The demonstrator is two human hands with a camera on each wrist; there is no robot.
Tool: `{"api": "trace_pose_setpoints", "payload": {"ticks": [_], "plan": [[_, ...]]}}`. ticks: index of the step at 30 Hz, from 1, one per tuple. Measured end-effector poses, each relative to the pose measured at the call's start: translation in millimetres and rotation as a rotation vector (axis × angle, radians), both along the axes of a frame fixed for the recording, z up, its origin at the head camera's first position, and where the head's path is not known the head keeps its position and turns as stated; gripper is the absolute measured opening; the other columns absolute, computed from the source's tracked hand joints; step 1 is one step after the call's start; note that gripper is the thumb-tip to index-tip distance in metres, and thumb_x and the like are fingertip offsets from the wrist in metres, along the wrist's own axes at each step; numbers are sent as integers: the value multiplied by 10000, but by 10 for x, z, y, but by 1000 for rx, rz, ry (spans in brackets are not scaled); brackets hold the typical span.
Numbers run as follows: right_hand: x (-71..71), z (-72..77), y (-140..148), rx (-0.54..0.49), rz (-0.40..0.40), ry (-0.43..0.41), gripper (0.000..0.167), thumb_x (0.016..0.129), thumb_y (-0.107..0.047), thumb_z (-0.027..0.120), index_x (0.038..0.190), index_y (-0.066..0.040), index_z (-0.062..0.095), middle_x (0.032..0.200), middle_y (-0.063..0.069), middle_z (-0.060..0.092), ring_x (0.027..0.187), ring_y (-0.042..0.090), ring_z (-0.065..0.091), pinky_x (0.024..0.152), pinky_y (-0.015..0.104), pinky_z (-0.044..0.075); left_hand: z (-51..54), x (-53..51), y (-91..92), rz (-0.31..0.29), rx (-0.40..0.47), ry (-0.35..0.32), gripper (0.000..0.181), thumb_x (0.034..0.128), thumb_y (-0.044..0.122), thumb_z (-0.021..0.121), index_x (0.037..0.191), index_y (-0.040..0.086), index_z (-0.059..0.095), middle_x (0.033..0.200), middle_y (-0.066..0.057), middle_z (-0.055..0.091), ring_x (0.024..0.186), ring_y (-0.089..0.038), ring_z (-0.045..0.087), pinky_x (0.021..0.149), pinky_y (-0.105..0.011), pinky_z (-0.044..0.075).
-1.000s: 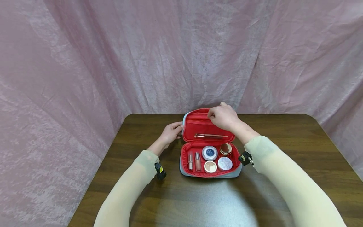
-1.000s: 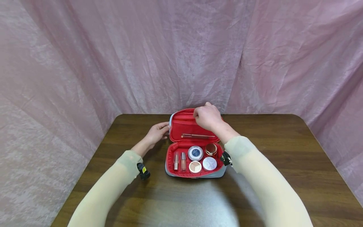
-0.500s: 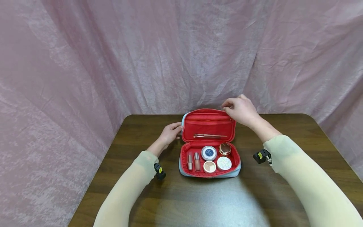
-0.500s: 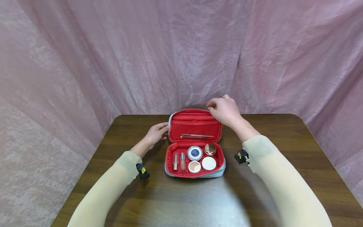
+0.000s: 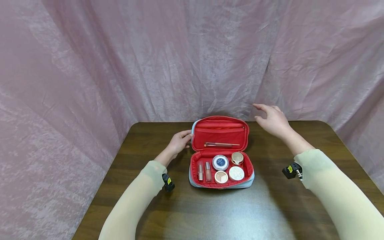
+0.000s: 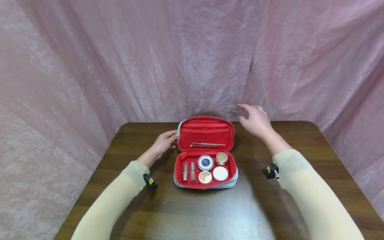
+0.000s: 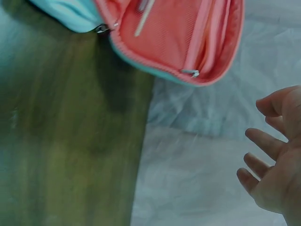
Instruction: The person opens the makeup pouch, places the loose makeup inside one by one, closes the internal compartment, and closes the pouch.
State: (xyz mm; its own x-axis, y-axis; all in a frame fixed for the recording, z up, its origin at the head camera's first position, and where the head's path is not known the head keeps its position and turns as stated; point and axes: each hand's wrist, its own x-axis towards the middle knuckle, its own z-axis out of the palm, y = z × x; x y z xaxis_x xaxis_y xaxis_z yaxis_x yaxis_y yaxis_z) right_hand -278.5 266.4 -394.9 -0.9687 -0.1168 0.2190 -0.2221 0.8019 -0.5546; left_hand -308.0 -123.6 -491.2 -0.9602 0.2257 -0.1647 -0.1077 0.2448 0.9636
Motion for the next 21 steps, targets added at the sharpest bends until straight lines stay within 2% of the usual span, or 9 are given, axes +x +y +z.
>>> {"api": "trace_pose_setpoints", "payload": {"ticks": [5,11,17,21], "plan": [[-2,-190,90,3,9,-53,562,977,-161,577,1517,-49,475,1517,205,486,1402,490,331,1110,633,264,-3,0,-1,-5,1,3,363,1069,226,575,1404,99,632,1149,-90,707,961,-168,664,804,-360,561],[24,-424,75,-23,49,-96,537,972,-66,530,1499,8,464,1483,261,494,1386,507,355,1112,627,284,-20,-1,-19,-8,-4,17,368,1069,233,573,1404,89,629,1176,-103,703,991,-189,666,857,-430,556],[42,-653,-16,-110,101,-138,467,983,41,452,1448,79,486,1394,309,552,1317,470,497,1071,602,390,-34,-13,-21,-1,-3,20,362,1070,217,569,1401,83,630,1146,-79,711,963,-159,669,836,-410,561],[55,-759,-81,-182,128,-187,461,996,58,411,1451,95,472,1378,314,565,1297,466,523,1062,598,408,-49,-20,-16,0,14,14,361,1071,209,567,1403,82,627,1127,-69,714,952,-146,665,815,-376,556]]}}
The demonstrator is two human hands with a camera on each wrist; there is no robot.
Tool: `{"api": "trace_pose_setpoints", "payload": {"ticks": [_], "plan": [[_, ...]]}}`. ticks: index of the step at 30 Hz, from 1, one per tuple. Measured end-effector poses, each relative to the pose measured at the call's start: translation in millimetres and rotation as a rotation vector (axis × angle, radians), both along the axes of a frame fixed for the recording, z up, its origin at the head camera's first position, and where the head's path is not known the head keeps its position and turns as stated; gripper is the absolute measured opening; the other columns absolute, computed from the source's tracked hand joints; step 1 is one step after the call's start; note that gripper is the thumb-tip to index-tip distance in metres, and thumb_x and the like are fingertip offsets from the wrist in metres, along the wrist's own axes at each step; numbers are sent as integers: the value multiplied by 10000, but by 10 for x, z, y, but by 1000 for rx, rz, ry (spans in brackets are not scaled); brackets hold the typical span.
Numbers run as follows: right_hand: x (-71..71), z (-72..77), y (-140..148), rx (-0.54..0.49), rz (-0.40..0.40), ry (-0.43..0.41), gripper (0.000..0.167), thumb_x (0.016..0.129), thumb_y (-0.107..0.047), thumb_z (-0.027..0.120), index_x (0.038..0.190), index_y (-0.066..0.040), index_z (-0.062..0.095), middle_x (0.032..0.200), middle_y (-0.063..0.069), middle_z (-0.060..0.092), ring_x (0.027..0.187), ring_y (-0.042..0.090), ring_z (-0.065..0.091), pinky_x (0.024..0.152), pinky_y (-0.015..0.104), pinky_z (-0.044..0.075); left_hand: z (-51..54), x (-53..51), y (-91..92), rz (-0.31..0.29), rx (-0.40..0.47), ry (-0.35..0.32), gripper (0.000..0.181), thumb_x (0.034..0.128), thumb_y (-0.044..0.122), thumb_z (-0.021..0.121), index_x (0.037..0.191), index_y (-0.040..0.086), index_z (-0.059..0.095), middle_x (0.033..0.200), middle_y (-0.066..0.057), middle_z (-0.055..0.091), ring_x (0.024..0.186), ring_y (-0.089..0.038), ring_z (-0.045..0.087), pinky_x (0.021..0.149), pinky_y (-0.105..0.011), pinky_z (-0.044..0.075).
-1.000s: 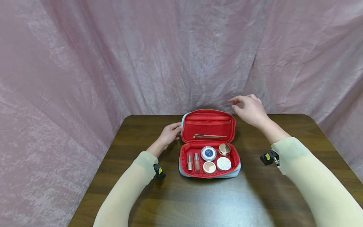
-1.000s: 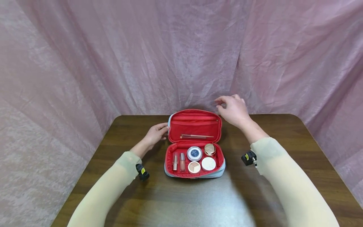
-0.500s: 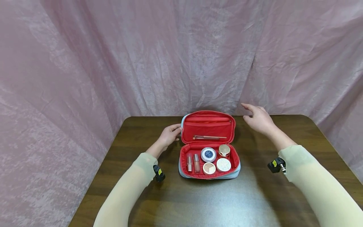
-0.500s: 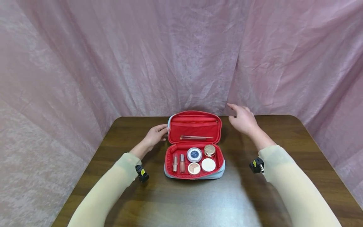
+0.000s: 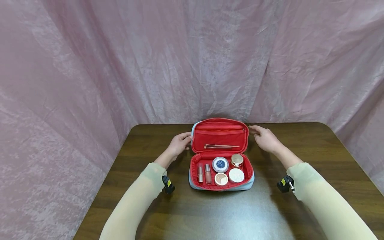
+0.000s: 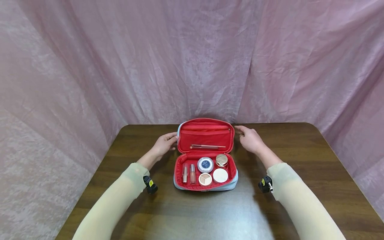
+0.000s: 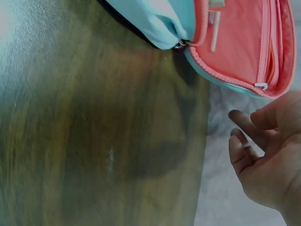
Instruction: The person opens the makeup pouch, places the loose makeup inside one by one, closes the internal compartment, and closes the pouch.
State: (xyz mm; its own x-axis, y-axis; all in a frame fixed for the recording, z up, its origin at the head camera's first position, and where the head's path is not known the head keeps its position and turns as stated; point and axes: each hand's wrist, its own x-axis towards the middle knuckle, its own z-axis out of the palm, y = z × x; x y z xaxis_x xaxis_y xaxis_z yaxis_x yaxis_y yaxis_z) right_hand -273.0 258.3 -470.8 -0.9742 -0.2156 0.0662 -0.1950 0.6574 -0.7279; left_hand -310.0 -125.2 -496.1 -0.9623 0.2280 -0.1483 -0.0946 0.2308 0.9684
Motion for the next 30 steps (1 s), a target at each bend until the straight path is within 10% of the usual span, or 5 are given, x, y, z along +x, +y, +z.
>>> {"api": "trace_pose_setpoints", "payload": {"ticks": [30], "plan": [[-2,-173,-63,-208,-40,-147,521,1053,-130,574,1511,64,418,1348,321,584,1237,434,579,996,525,485,-17,-26,-16,19,12,-20,369,1071,230,568,1412,103,626,1162,-66,712,955,-136,668,836,-397,558]]}}
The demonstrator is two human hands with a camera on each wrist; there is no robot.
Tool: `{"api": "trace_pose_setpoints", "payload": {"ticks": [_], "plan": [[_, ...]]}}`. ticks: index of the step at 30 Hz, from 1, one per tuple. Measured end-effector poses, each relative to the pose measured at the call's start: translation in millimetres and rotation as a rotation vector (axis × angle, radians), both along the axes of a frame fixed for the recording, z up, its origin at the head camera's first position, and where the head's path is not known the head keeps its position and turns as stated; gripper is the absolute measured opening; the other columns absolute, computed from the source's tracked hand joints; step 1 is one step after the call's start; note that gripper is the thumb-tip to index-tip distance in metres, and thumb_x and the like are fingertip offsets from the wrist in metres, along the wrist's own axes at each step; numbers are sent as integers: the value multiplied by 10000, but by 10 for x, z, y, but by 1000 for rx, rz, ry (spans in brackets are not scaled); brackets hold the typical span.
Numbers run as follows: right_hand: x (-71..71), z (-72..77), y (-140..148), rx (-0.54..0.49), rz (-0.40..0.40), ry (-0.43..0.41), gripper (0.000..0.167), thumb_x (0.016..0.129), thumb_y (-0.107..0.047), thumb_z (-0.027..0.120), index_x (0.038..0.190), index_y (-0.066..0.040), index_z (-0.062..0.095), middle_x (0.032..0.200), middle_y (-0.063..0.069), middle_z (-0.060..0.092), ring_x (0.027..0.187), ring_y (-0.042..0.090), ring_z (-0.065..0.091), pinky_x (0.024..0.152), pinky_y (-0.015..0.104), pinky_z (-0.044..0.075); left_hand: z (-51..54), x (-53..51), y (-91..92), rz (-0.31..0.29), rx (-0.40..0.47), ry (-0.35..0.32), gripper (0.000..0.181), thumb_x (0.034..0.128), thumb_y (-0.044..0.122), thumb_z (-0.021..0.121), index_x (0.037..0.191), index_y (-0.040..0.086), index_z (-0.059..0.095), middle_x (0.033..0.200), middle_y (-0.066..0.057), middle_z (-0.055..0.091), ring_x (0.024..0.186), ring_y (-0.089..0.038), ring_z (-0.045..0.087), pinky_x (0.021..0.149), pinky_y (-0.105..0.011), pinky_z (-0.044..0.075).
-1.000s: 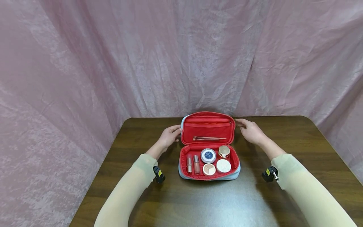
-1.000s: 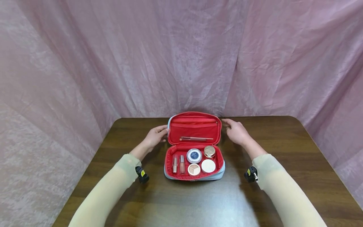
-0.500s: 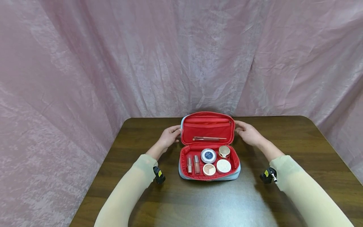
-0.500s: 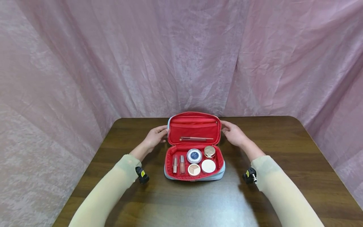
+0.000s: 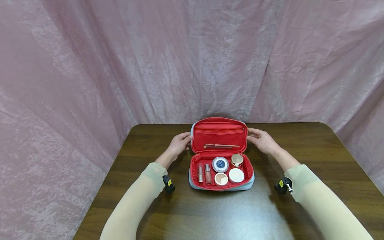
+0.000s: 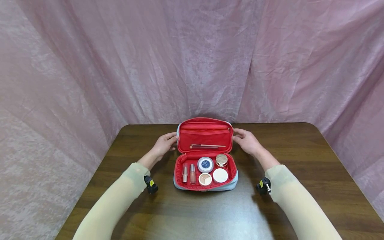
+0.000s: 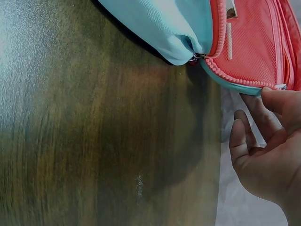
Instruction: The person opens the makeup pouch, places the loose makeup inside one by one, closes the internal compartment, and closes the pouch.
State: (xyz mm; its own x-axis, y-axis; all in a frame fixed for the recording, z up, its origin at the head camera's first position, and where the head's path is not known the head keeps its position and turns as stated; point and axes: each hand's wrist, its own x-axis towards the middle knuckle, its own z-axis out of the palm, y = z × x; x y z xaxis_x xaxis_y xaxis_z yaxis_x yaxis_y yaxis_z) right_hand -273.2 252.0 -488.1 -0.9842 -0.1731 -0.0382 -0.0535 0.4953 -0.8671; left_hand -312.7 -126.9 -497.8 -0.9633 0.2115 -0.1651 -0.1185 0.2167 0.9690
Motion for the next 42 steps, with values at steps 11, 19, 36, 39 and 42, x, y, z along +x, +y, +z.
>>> {"api": "trace_pose_setpoints", "payload": {"ticks": [11,19,36,39,42], "plan": [[-3,-31,-11,-80,3,-58,443,1078,-131,507,1483,42,454,1429,305,515,1296,458,520,989,569,489,6,8,-3,7,5,1,366,1071,225,566,1407,94,627,1130,-64,712,932,-126,664,805,-365,558],[-16,-50,-6,-100,15,-77,424,1086,-153,495,1443,75,476,1421,310,508,1321,451,482,1001,575,475,-9,1,-6,11,13,-12,363,1071,217,566,1409,98,625,1118,-53,713,902,-111,667,841,-410,551],[-29,-89,-8,-162,38,-89,471,1093,-151,485,1511,44,390,1462,324,458,1338,465,470,1023,572,468,-4,8,-4,9,9,-8,374,1073,211,563,1425,95,610,1123,-60,714,903,-109,664,775,-342,554],[-35,-100,-8,-167,52,-75,427,1095,-134,474,1478,46,413,1418,320,492,1307,450,494,1015,575,473,-14,9,-13,5,7,-11,371,1073,218,563,1422,102,615,1137,-59,712,909,-113,667,752,-309,545],[-39,-105,-11,-169,66,-66,389,1096,-127,467,1438,54,429,1375,314,519,1283,433,512,1010,576,476,-12,15,-18,0,2,-7,370,1074,216,559,1421,102,615,1142,-62,711,912,-117,668,737,-294,541]]}}
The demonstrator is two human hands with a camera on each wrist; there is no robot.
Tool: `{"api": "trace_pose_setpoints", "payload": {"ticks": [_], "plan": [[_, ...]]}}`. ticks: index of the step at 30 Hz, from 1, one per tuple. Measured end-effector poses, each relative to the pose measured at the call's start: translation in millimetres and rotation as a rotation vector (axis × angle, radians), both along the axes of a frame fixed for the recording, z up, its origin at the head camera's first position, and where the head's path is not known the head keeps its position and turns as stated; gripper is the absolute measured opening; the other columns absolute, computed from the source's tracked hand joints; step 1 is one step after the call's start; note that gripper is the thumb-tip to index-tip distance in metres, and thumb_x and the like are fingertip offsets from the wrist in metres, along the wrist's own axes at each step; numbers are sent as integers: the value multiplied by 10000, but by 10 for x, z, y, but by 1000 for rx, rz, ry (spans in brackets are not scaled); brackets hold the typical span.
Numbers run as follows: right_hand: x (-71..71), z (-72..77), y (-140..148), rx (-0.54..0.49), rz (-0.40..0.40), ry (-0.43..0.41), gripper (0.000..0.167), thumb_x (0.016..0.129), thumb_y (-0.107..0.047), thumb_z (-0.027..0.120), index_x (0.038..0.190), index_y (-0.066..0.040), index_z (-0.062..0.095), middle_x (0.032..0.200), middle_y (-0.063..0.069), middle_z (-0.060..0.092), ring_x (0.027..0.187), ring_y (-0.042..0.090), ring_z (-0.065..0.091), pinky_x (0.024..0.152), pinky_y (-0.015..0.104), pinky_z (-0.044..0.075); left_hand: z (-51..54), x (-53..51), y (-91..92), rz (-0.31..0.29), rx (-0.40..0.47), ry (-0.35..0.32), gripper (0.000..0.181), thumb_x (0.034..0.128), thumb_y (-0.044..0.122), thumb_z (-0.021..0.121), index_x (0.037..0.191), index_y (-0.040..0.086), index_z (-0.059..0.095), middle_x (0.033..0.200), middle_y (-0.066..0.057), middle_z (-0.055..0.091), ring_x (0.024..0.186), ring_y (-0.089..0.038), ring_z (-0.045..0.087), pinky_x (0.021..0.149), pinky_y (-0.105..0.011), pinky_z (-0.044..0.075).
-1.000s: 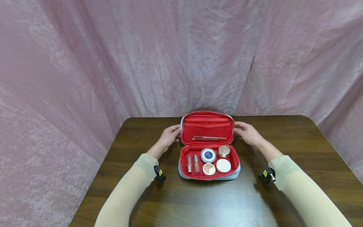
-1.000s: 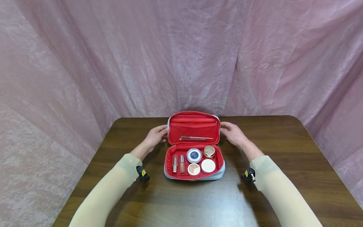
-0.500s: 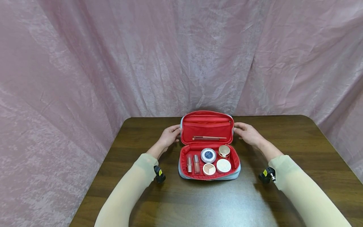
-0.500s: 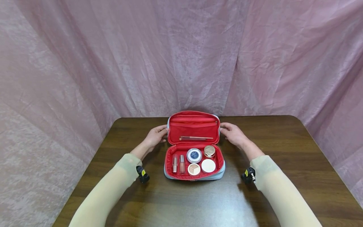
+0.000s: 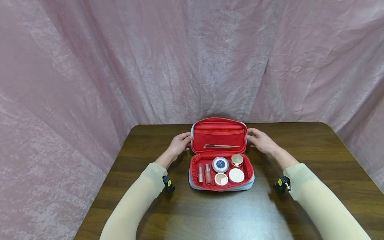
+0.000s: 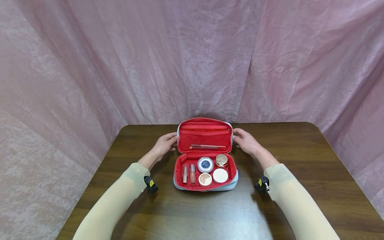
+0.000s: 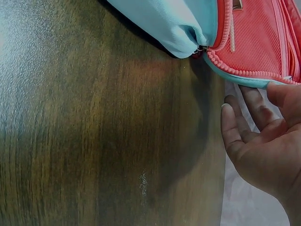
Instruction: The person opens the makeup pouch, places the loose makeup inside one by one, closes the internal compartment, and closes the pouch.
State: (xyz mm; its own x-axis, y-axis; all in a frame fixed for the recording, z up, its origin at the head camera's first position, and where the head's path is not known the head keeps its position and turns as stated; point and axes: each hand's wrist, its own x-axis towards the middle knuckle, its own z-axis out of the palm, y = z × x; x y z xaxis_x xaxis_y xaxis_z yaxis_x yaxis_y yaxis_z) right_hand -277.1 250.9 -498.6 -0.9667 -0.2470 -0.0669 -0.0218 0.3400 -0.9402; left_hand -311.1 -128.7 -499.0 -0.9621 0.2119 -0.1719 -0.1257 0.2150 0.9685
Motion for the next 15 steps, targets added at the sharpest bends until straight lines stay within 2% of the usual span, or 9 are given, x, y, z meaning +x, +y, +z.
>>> {"api": "trace_pose_setpoints", "payload": {"ticks": [3,9,15], "plan": [[2,4,-8,-3,14,13,368,1099,-120,454,1418,63,428,1357,311,527,1276,423,519,1006,576,478,10,5,-6,-2,-3,10,372,1073,216,560,1422,99,615,1147,-70,711,922,-124,670,754,-321,545],[2,18,-26,-21,25,29,351,1102,-109,441,1399,77,429,1344,318,525,1281,442,511,1007,603,464,27,5,-28,-4,-19,20,381,1074,221,556,1432,97,606,1191,-86,705,960,-132,671,860,-456,550],[-15,-10,-46,-9,13,30,334,1100,-102,443,1388,68,438,1320,310,546,1277,433,510,1015,595,462,67,12,-49,3,-36,22,390,1069,243,566,1432,106,609,1198,-95,699,991,-186,673,893,-507,539]]}}
